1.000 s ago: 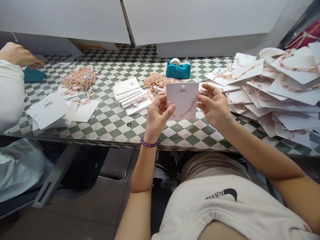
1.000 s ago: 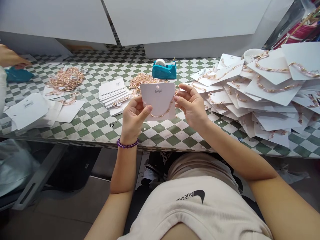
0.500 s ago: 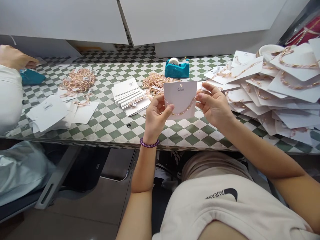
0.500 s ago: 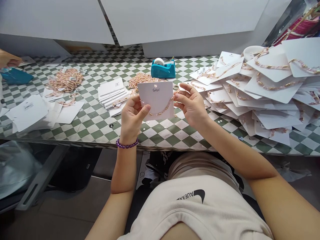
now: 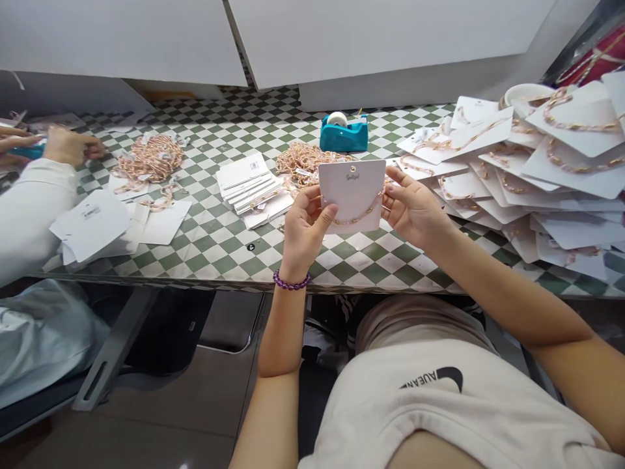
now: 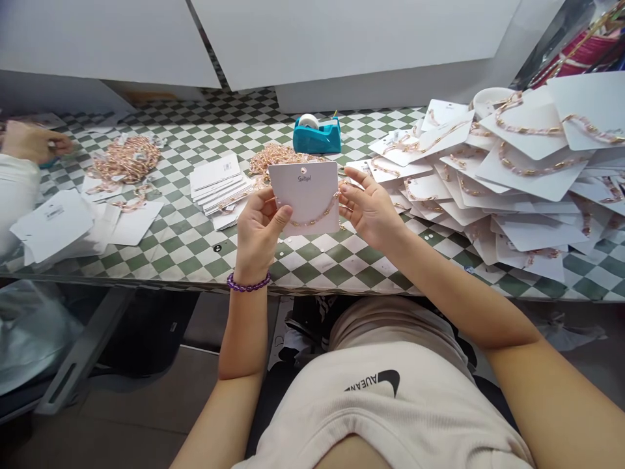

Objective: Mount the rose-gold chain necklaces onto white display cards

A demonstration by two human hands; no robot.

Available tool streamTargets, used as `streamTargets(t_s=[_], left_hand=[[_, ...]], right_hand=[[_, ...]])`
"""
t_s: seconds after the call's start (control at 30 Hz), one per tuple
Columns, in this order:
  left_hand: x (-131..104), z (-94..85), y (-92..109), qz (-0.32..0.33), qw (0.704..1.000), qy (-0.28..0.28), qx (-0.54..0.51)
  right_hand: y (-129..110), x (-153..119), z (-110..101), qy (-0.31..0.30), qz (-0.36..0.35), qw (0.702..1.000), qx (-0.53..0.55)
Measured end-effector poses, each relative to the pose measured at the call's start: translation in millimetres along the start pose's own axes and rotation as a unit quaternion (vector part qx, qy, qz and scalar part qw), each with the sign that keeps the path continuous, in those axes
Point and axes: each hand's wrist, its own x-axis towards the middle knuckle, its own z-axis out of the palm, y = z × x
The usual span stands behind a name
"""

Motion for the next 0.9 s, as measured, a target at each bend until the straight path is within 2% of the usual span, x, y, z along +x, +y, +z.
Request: streamTargets(t_s=[0.2,0.43,0.5,0.67,0.9], left_hand=[[0,1.3,1,-0.009,1.0,0.002,-0.01],[1,2.9,-1,0.007,0.999,-0.003,-0.049],[1,3.4,-1,0.004,0.999,-0.002,-0.052],[0,4.5,-1,0.006,0.999,0.011,-0.04],[0,3.4,-2,0.015,0.999,0.027,-0.007]], right_hand=[[-2,1,0,-0.059,0.051,0.997,0.027],[-3,-3,6,-0.105,0.042,0.992,0.053],[-1,-3,8,-0.081,0.036,0.995,0.045],[3,-3,9,0.062,-0.018,0.997,-0.046],[-3,-10,12,0.038,-0.115,0.986,-0.119]])
